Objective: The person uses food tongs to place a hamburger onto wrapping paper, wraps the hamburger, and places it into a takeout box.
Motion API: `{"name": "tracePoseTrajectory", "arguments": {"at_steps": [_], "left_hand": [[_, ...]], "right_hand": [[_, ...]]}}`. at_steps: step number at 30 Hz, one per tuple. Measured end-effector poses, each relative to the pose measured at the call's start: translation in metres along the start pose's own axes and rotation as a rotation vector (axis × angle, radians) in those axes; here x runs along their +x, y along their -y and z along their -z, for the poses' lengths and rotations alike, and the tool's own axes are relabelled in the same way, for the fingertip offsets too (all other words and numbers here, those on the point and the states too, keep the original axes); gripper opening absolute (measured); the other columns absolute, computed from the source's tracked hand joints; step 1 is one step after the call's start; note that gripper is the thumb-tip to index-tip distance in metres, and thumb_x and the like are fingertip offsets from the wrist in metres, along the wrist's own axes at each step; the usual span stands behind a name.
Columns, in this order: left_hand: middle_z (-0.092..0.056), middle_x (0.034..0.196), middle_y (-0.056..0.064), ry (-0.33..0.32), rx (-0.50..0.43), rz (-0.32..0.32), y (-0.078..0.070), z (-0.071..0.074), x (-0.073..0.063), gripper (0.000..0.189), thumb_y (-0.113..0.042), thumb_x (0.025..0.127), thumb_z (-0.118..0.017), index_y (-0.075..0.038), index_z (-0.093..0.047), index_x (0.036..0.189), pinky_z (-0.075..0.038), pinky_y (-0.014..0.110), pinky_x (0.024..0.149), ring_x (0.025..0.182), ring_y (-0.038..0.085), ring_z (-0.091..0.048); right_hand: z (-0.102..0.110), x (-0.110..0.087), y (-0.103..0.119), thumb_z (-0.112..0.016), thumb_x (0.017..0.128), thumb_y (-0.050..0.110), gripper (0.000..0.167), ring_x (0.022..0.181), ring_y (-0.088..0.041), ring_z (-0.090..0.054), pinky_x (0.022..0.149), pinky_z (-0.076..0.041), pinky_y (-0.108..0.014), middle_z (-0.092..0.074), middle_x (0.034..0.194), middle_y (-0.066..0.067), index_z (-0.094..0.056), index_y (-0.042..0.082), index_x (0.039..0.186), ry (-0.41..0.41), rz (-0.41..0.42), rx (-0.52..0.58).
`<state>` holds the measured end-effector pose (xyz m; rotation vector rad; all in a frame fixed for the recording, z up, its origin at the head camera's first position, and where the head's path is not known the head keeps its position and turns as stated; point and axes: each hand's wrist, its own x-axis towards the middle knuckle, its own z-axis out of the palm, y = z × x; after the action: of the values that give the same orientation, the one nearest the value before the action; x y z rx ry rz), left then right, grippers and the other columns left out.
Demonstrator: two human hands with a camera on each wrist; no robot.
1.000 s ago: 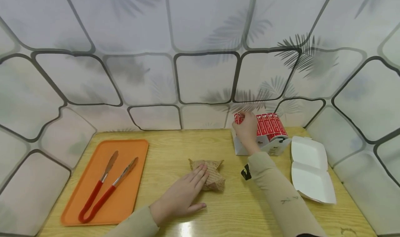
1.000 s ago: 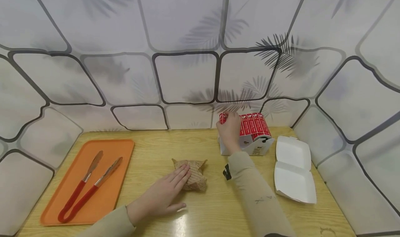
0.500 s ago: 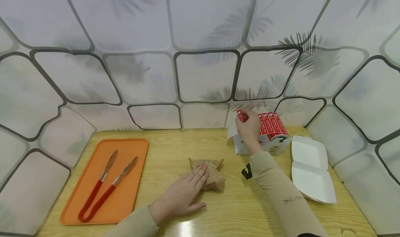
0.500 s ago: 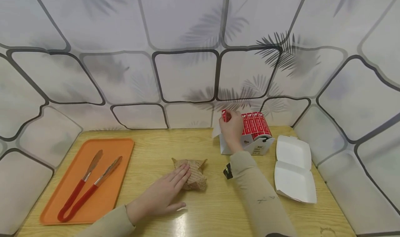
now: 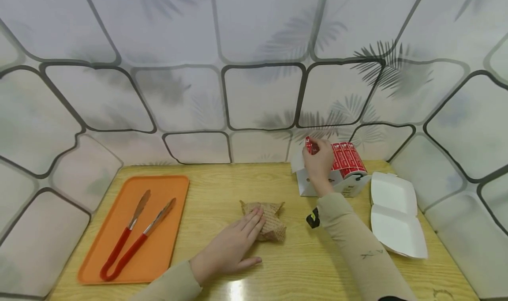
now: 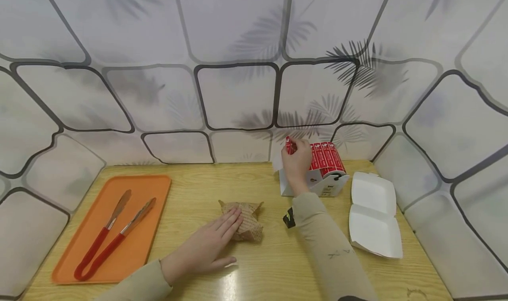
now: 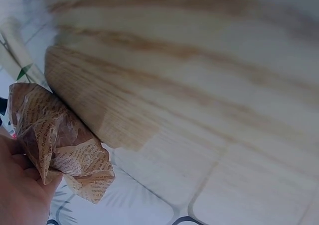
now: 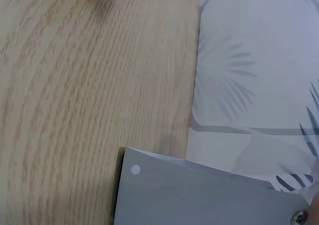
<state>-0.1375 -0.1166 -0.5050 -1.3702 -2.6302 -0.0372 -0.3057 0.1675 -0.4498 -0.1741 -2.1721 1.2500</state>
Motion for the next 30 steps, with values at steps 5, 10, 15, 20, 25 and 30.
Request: {"name": "tracePoseTrajectory", "arguments": {"at_steps": [5,10,15,20,25,30], "left_hand": [[-0.027,0.173,0.024,0.004,-0.004,0.003,0.0,0.001,0.0,0.096,-0.064,0.101,-0.058,0.003,-0.031,0.164,-0.038,0.041,0.129,0.161,0.036,-0.031],[-0.027,0.174,0.023,0.018,0.009,0.007,0.0,0.001,0.0,0.098,-0.066,0.101,-0.057,0.003,-0.031,0.165,-0.035,0.041,0.13,0.162,0.035,-0.031],[-0.027,0.174,0.023,0.022,0.013,0.006,0.001,0.002,0.001,0.098,-0.067,0.1,-0.057,0.002,-0.031,0.165,-0.035,0.041,0.13,0.162,0.035,-0.031],[-0.027,0.174,0.023,0.022,0.012,0.005,0.0,0.002,0.001,0.099,-0.067,0.1,-0.057,0.003,-0.031,0.165,-0.035,0.042,0.13,0.162,0.035,-0.031],[-0.03,0.172,0.024,0.01,0.008,0.001,0.001,0.001,0.001,0.1,-0.068,0.099,-0.059,0.003,-0.033,0.163,-0.037,0.042,0.13,0.161,0.035,-0.033],[-0.033,0.171,0.024,-0.004,0.006,-0.008,0.003,0.001,0.002,0.1,-0.068,0.098,-0.061,0.003,-0.036,0.162,-0.039,0.041,0.129,0.16,0.035,-0.036]], "right_hand": [[0.0,-0.002,0.002,-0.075,0.094,0.003,0.027,0.103,-0.039,-0.064,0.085,-0.053,-0.039,-0.068,0.116,-0.023,-0.077,0.001,0.122,-0.034,0.023,0.037],[0.001,-0.003,0.006,-0.074,0.097,0.005,0.013,0.099,-0.037,-0.066,0.079,-0.047,-0.023,-0.069,0.107,-0.023,-0.079,0.001,0.108,-0.071,0.072,0.076],[0.002,-0.005,0.012,-0.074,0.099,0.008,0.011,0.092,-0.031,-0.068,0.072,-0.041,-0.006,-0.072,0.103,-0.021,-0.08,0.001,0.105,-0.043,0.13,0.086],[0.006,-0.01,0.026,-0.076,0.098,0.007,0.012,0.09,-0.03,-0.07,0.074,-0.044,-0.005,-0.075,0.103,-0.022,-0.08,-0.002,0.105,0.08,0.191,0.131],[0.008,-0.02,0.039,-0.076,0.098,0.005,0.011,0.091,-0.03,-0.07,0.081,-0.05,-0.009,-0.076,0.103,-0.02,-0.079,-0.001,0.106,0.233,0.234,0.16],[0.007,-0.034,0.047,-0.073,0.098,0.0,0.011,0.094,-0.032,-0.072,0.085,-0.058,-0.021,-0.076,0.105,-0.02,-0.078,-0.002,0.108,0.436,0.272,0.192]]}}
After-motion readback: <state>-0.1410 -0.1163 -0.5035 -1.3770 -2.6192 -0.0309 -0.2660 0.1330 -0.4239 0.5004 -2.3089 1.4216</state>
